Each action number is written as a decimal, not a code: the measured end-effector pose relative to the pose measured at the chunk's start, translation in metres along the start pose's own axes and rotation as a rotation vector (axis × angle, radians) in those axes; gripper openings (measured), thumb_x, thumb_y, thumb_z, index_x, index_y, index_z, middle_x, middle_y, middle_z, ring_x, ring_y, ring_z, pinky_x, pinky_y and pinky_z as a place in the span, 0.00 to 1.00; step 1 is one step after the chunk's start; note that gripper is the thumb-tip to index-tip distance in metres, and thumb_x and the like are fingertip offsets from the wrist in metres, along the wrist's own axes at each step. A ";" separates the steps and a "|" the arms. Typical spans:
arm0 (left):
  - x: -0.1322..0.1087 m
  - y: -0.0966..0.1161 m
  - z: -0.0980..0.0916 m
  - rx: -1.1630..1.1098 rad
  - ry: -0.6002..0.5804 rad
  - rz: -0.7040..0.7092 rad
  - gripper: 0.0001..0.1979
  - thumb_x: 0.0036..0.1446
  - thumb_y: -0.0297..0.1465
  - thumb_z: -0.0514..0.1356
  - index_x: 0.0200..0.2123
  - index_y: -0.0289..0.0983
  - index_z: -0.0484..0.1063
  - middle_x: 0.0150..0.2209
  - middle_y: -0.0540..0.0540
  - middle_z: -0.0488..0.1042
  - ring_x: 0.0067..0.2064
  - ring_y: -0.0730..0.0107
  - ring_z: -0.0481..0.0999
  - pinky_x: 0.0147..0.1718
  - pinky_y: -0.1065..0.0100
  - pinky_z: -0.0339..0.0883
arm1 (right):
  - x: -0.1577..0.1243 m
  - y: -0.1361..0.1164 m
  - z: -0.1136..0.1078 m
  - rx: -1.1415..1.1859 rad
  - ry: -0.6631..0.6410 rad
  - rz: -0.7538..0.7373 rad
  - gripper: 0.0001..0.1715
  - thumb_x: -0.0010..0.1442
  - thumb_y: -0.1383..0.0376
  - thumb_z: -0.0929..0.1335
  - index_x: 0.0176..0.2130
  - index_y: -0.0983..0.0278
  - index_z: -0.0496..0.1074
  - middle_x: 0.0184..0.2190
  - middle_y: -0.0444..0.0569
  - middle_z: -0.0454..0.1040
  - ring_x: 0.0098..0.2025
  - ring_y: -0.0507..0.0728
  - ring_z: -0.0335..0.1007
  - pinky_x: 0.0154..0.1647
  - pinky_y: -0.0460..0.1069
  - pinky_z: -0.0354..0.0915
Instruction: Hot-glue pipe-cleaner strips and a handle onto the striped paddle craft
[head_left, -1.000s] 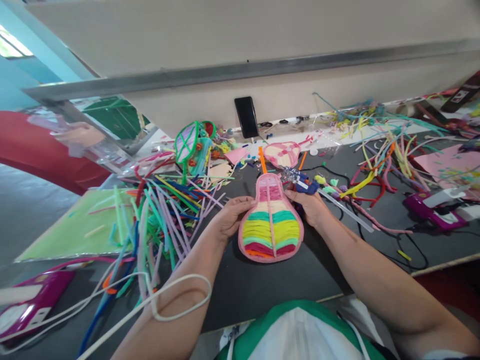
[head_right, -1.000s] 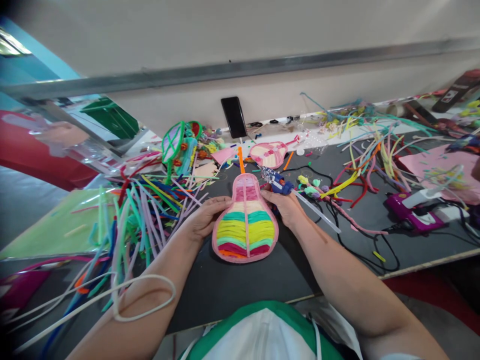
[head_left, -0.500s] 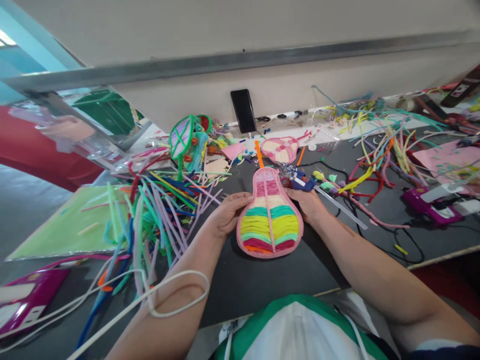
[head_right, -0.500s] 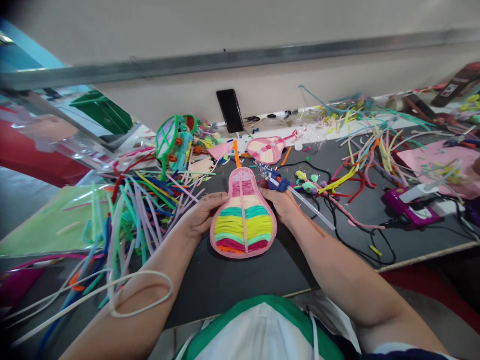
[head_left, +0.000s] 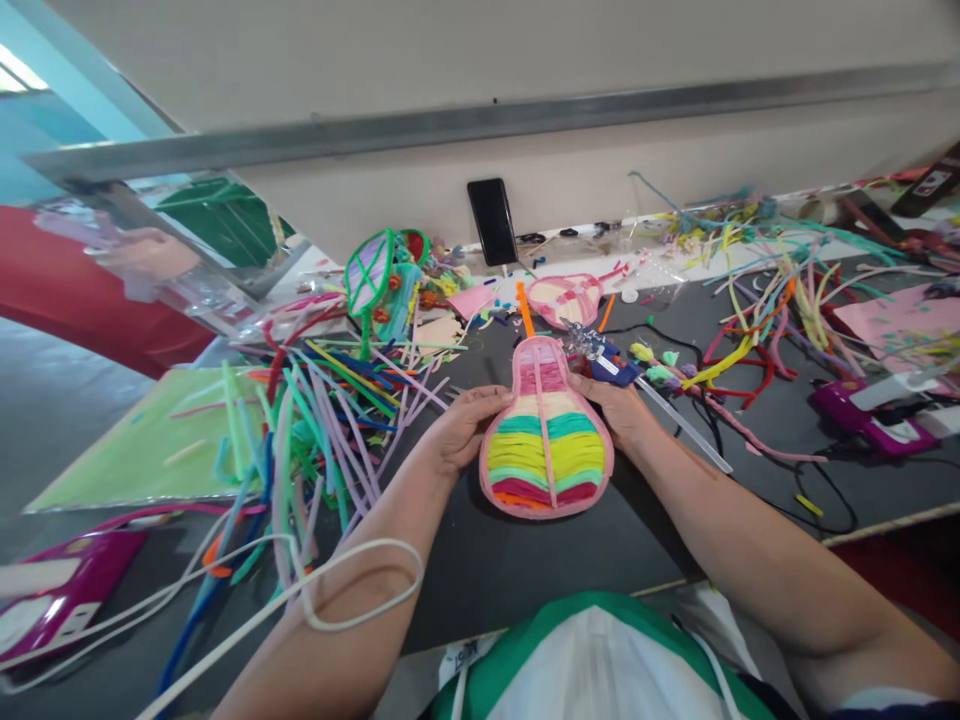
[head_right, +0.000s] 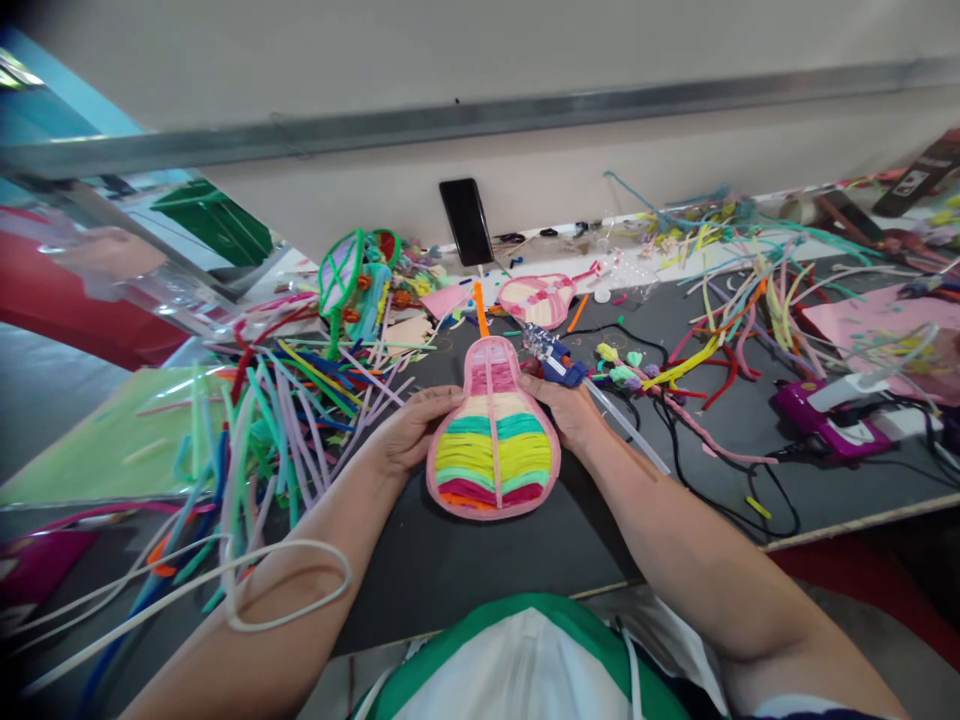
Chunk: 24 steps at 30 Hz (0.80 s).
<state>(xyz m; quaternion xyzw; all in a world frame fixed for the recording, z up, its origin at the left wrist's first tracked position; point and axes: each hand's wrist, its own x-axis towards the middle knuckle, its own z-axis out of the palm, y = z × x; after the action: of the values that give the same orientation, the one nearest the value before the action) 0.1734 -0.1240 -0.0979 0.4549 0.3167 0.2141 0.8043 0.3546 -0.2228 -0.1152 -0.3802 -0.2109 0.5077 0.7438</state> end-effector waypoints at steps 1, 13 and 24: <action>0.000 0.000 0.001 -0.003 0.004 0.001 0.10 0.44 0.29 0.70 0.28 0.31 0.74 0.25 0.45 0.77 0.26 0.71 0.76 0.28 0.72 0.70 | 0.000 0.000 0.001 0.008 -0.002 0.003 0.16 0.42 0.63 0.78 0.32 0.61 0.73 0.28 0.41 0.77 0.30 0.55 0.73 0.38 0.53 0.69; 0.000 -0.001 0.001 -0.007 0.004 -0.005 0.12 0.41 0.30 0.71 0.26 0.31 0.74 0.22 0.48 0.76 0.23 0.73 0.74 0.27 0.73 0.69 | -0.003 -0.005 0.006 -0.030 -0.011 -0.027 0.16 0.41 0.64 0.78 0.31 0.62 0.72 0.27 0.41 0.77 0.29 0.55 0.73 0.36 0.53 0.70; 0.001 -0.002 0.000 -0.015 0.004 0.001 0.12 0.41 0.30 0.72 0.27 0.30 0.74 0.23 0.48 0.76 0.24 0.74 0.74 0.27 0.73 0.70 | -0.003 -0.004 0.007 -0.023 -0.017 -0.015 0.16 0.42 0.64 0.78 0.31 0.62 0.72 0.26 0.40 0.77 0.29 0.55 0.73 0.39 0.55 0.71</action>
<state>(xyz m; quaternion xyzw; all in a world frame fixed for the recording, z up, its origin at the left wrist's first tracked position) 0.1746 -0.1241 -0.0998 0.4486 0.3162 0.2179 0.8070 0.3514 -0.2237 -0.1072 -0.3827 -0.2260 0.5030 0.7413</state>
